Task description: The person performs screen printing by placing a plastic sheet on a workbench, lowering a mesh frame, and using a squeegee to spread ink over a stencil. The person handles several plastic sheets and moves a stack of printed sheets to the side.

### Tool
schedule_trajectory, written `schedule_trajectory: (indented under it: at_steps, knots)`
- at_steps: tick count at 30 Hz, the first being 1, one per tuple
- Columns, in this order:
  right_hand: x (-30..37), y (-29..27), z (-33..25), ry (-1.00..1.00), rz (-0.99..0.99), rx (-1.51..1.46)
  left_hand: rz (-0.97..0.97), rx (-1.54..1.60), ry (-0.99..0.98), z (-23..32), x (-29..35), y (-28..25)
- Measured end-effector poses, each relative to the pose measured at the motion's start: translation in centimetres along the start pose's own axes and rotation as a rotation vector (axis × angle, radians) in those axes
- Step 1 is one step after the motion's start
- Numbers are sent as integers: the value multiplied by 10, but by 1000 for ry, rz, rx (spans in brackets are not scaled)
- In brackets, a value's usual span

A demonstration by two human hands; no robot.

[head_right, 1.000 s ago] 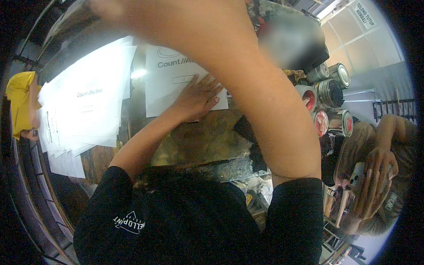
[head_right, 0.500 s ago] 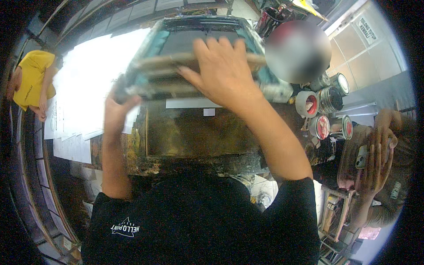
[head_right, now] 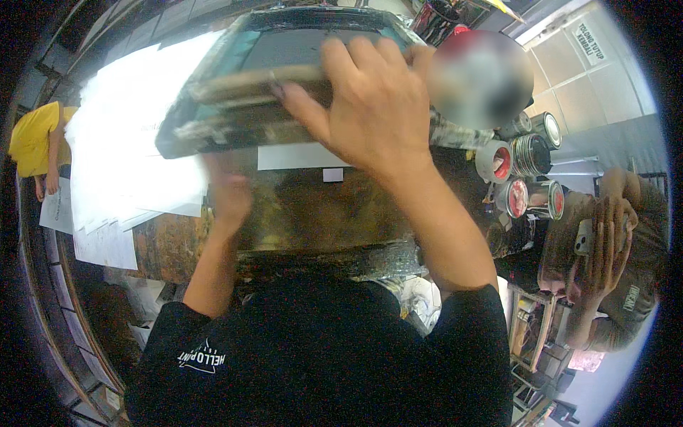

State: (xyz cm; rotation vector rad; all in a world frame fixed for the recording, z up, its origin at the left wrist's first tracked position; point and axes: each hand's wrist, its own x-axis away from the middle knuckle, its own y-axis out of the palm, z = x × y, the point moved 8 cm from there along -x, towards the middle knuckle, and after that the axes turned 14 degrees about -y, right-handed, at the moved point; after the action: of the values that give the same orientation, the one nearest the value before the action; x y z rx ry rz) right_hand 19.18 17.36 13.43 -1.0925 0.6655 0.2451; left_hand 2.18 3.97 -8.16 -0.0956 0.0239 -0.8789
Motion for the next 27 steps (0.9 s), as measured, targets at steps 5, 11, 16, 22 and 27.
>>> schedule_trajectory:
  at_steps: [5, 11, 16, 22, 27]
  knots:
    - [-58, -35, 21, -108, 187, 24, -402, -1051, 531, -3, 25, 128]
    - [-69, -28, 43, 66, 45, -78, -448, -1065, 483, -28, 28, 137]
    - [-72, -33, 39, 16, 93, -53, -292, -1132, 582, 28, 17, 108]
    - [-6, 24, 10, -7, -294, -202, -76, 157, -159, 62, -14, -51]
    - [75, 103, -26, -5, -559, -355, 91, -486, -95, 3, 21, -64]
